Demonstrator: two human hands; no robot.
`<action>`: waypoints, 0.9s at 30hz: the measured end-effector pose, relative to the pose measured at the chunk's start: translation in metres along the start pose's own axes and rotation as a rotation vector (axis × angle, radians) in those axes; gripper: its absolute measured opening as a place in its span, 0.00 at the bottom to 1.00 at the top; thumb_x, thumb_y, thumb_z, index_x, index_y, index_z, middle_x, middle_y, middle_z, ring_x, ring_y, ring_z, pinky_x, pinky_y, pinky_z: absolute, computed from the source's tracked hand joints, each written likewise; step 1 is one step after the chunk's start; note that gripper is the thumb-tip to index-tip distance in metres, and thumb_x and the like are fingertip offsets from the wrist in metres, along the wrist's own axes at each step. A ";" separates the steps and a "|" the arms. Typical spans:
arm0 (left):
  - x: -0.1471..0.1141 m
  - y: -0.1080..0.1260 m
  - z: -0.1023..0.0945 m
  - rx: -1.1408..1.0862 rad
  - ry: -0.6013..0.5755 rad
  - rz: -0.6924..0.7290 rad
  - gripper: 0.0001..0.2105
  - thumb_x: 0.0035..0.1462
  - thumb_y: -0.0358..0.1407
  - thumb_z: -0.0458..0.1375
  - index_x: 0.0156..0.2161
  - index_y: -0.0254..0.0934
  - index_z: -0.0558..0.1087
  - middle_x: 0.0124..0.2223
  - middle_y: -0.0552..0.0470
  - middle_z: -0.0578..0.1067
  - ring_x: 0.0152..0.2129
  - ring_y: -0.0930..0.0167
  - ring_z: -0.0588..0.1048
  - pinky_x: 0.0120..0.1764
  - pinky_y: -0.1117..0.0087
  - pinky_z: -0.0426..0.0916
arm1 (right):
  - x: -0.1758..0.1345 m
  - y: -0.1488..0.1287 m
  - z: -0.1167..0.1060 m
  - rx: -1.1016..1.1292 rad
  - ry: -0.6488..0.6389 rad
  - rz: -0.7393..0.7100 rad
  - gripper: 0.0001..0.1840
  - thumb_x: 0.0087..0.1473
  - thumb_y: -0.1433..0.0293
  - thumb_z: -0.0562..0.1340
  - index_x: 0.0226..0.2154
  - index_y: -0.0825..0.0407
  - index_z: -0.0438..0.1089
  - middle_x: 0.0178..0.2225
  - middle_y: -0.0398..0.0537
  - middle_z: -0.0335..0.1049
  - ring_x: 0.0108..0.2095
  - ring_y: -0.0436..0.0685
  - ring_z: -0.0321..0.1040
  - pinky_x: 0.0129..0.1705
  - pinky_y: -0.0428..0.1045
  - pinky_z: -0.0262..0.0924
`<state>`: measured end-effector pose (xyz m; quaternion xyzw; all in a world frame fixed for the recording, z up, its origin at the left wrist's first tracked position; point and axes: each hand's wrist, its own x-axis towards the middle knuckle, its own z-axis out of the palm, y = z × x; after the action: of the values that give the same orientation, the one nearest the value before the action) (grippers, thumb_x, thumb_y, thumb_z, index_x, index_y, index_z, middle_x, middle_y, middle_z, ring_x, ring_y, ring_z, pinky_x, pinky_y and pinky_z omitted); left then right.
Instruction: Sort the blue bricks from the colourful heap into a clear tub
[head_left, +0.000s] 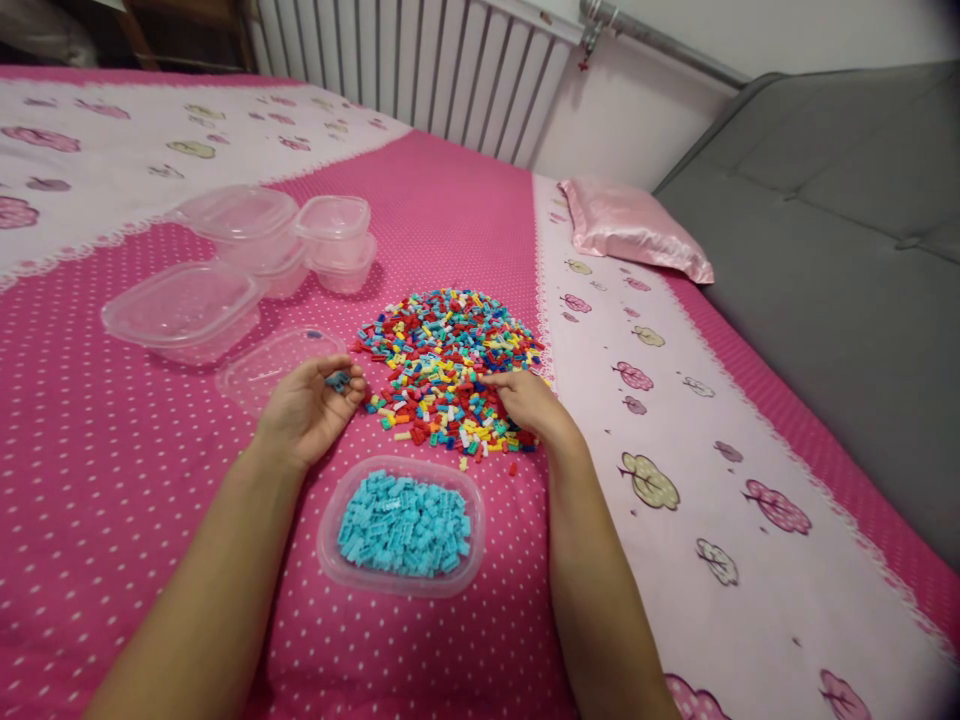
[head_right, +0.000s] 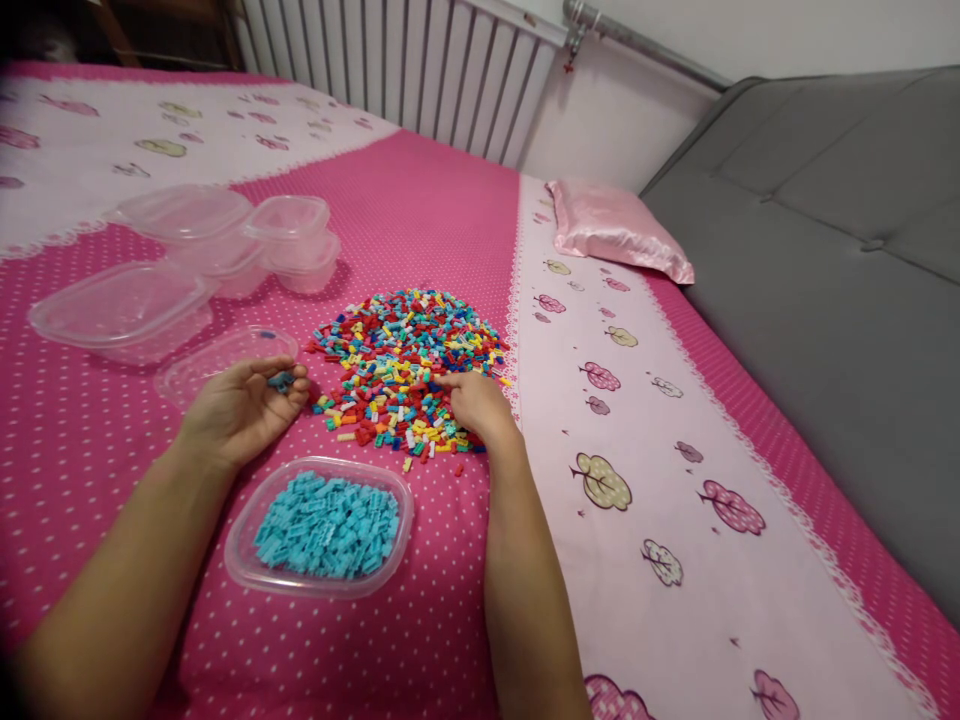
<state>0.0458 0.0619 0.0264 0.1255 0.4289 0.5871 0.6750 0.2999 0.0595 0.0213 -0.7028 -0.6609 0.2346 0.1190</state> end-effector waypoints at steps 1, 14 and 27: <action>0.000 0.000 0.000 0.001 -0.001 -0.001 0.10 0.53 0.24 0.50 0.23 0.33 0.68 0.21 0.50 0.70 0.18 0.75 0.70 0.22 0.78 0.68 | -0.003 0.000 -0.004 -0.010 -0.029 0.028 0.24 0.53 0.76 0.52 0.44 0.44 0.76 0.48 0.41 0.75 0.46 0.54 0.71 0.47 0.46 0.61; 0.001 0.000 -0.001 0.000 -0.006 -0.005 0.09 0.52 0.25 0.52 0.24 0.33 0.68 0.22 0.50 0.70 0.18 0.75 0.71 0.22 0.78 0.68 | -0.027 -0.004 -0.034 -0.123 0.071 0.161 0.19 0.52 0.74 0.53 0.37 0.43 0.79 0.39 0.45 0.77 0.36 0.56 0.70 0.37 0.48 0.57; -0.001 0.000 0.001 0.005 0.005 -0.009 0.09 0.53 0.25 0.52 0.24 0.34 0.68 0.22 0.50 0.70 0.18 0.75 0.71 0.21 0.78 0.67 | -0.012 -0.024 -0.001 -0.141 0.033 -0.038 0.16 0.49 0.62 0.65 0.43 0.41 0.76 0.34 0.45 0.76 0.37 0.57 0.70 0.36 0.48 0.59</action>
<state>0.0465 0.0612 0.0273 0.1239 0.4326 0.5833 0.6762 0.2792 0.0498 0.0361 -0.7007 -0.6868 0.1735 0.0847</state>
